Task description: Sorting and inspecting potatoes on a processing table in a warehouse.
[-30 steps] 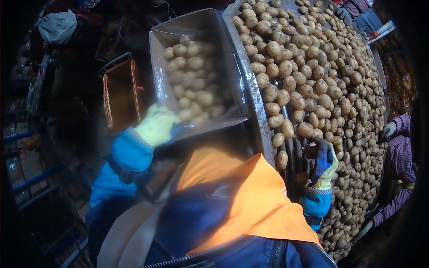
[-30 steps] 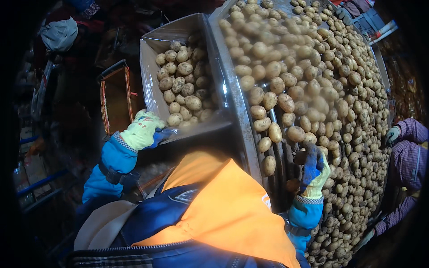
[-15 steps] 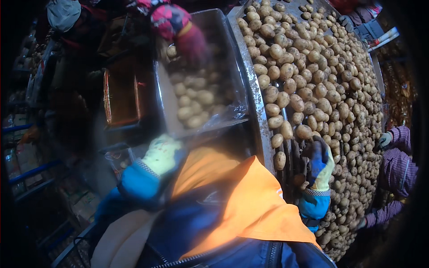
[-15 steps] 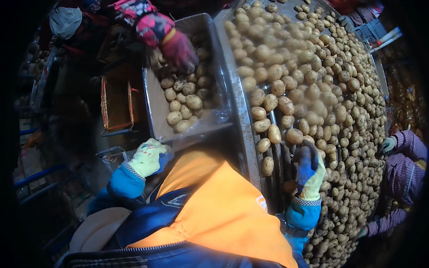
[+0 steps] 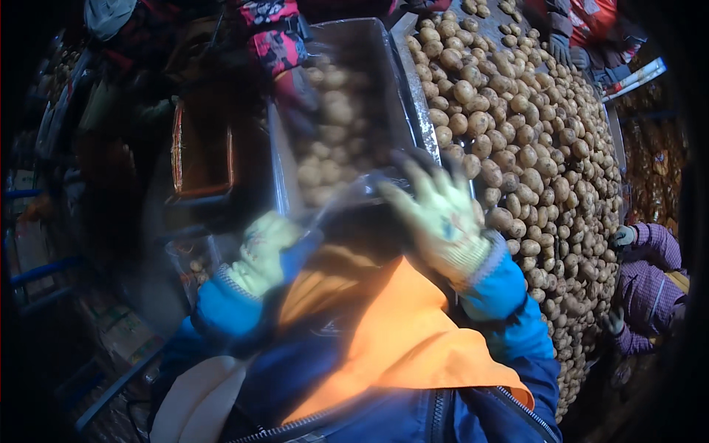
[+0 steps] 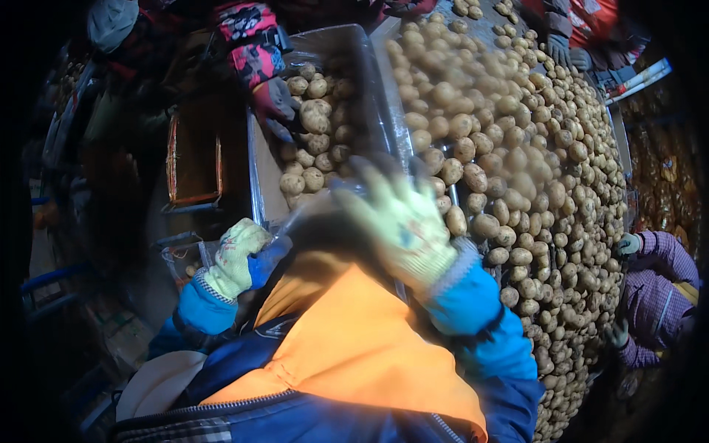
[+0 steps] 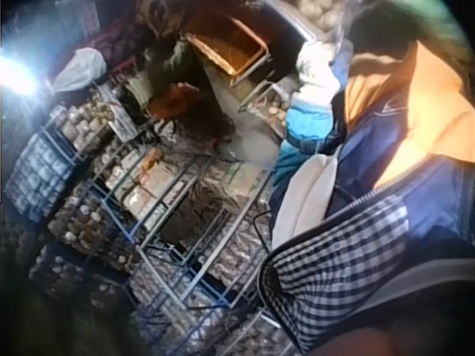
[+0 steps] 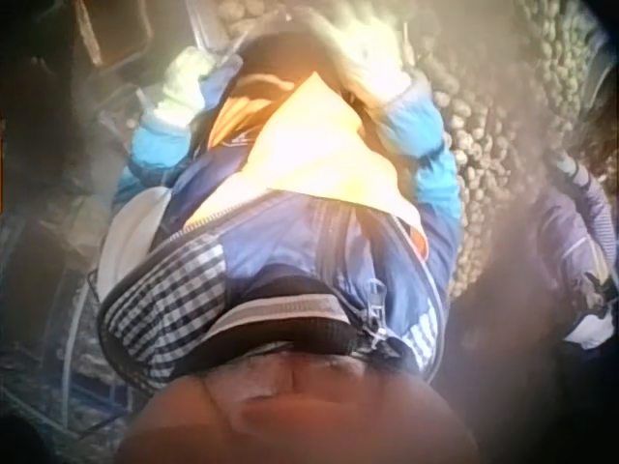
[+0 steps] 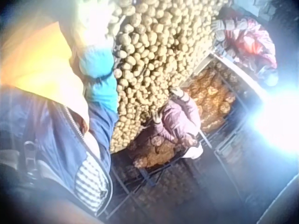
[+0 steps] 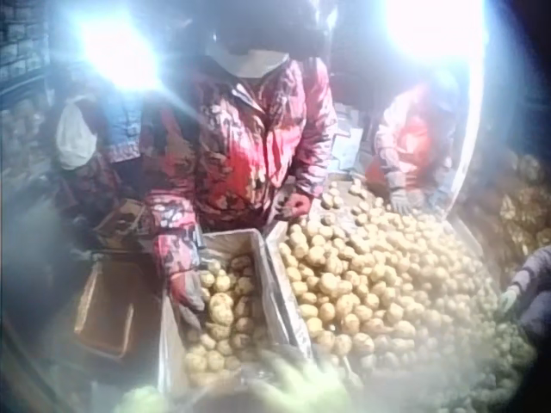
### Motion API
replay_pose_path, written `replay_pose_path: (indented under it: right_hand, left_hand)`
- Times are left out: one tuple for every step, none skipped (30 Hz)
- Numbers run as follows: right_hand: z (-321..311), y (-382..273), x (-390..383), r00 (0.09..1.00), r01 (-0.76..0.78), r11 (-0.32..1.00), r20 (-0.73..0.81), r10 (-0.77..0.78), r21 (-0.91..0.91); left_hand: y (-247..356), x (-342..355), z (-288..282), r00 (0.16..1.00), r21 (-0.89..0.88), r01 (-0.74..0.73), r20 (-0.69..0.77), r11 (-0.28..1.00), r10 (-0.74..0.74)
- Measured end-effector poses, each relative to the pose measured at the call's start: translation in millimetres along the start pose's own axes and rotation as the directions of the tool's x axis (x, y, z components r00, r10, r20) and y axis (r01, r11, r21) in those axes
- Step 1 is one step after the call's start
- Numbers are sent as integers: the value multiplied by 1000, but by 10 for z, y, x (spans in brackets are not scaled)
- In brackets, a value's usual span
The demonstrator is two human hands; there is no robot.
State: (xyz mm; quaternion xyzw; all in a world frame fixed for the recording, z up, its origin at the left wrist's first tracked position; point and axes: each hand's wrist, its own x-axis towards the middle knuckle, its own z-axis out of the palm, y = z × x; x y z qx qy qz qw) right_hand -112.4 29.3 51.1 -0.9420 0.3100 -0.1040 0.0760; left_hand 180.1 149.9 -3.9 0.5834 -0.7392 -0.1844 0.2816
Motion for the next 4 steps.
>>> replay_pose_path:
  right_hand:
    - [120,-14,183,1000,7,1000,-3,-7,-2]
    - [255,-14,383,998,31,999,50,-30,-10]
    - [340,8,534,987,33,999,155,-28,-30]
    - [373,55,637,929,-56,998,365,58,-15]
  left_hand:
    - [11,7,-53,998,8,-61,-1,998,61]
    - [14,8,-110,993,18,-116,2,993,116]
    - [14,-1,-173,990,65,-139,5,988,139]
    - [7,-12,-239,988,114,-157,12,981,156]
